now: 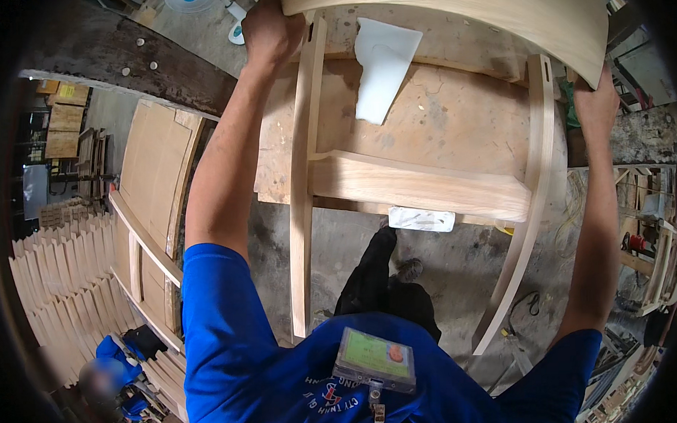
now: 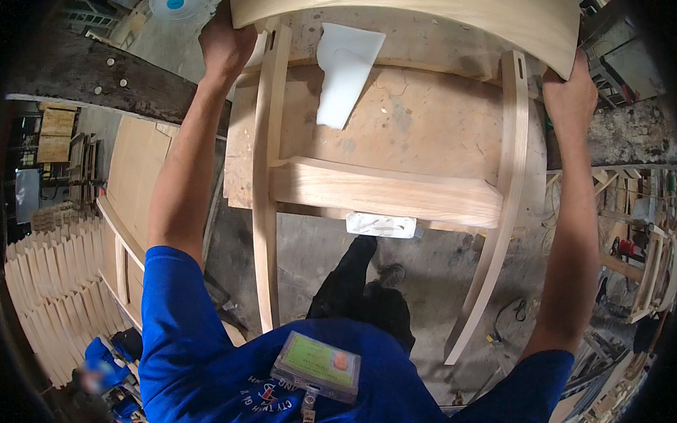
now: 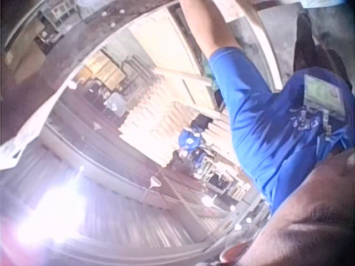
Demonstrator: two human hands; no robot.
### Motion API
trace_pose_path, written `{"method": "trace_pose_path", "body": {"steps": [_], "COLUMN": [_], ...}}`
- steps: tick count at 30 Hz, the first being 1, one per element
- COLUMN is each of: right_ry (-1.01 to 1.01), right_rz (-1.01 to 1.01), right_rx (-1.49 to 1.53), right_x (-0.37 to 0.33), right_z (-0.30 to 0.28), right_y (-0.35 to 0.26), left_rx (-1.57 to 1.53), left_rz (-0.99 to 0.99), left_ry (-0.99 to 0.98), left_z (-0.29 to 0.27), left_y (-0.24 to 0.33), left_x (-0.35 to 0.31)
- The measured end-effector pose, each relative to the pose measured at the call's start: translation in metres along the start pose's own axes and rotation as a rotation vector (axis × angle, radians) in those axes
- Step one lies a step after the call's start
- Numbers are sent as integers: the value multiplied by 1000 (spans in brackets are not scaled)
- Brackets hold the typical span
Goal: The person assembles wooden chair frames by attaching curved backrest pieces to chair frames. They repeatedly pick up frames and backrests, align and fit them together, and place the assembled units onto a nearby stack.
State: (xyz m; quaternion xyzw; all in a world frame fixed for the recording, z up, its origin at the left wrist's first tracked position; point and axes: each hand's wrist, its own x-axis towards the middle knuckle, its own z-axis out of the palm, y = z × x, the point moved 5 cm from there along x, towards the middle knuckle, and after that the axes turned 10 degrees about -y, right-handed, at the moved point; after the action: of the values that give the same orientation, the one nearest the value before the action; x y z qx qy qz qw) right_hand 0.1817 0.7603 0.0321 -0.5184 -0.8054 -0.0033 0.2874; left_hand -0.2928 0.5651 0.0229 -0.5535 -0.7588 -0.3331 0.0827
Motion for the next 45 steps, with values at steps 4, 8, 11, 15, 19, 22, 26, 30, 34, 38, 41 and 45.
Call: {"method": "trace_pose_path", "body": {"steps": [4,8,11,15,19,22,26,30,34,38,41,45], "right_ry": [-45,-49,-101,-94,-114,-107,-100,-83,-48,-82,-124,-185], "right_rz": [20,-36,18,26,41,27,-67,-81,-152,-146,-67,-40], "right_rx": [-13,11,-4,-38,-54,-66,25,-208,-47,0,-27,39], "right_x": [7,7,6,1,-1,0,10,33,32,30,28,26], "right_z": [26,40,45,47,49,51,60,79,67,69,71,85], "right_y": [0,15,23,22,23,34,27,39,35,18,27,32], "left_rx": [48,105,104,108,134,138,285,274,282,296,327,336], "left_rz": [-106,-76,-16,-82,-131,-81,-49,-95,-19,21,24,-42], "left_ry": [-31,-34,-25,-72,-102,-69,-37,-65,19,56,49,-21], "left_z": [1,4,2,-2,-3,1,13,25,26,23,20,21], "left_y": [-9,-7,-4,0,10,14,-17,-54,-23,-20,-14,-34], "left_x": [-5,-6,-14,-20,-29,-32,-38,-38,-32,-33,-32,-36]}}
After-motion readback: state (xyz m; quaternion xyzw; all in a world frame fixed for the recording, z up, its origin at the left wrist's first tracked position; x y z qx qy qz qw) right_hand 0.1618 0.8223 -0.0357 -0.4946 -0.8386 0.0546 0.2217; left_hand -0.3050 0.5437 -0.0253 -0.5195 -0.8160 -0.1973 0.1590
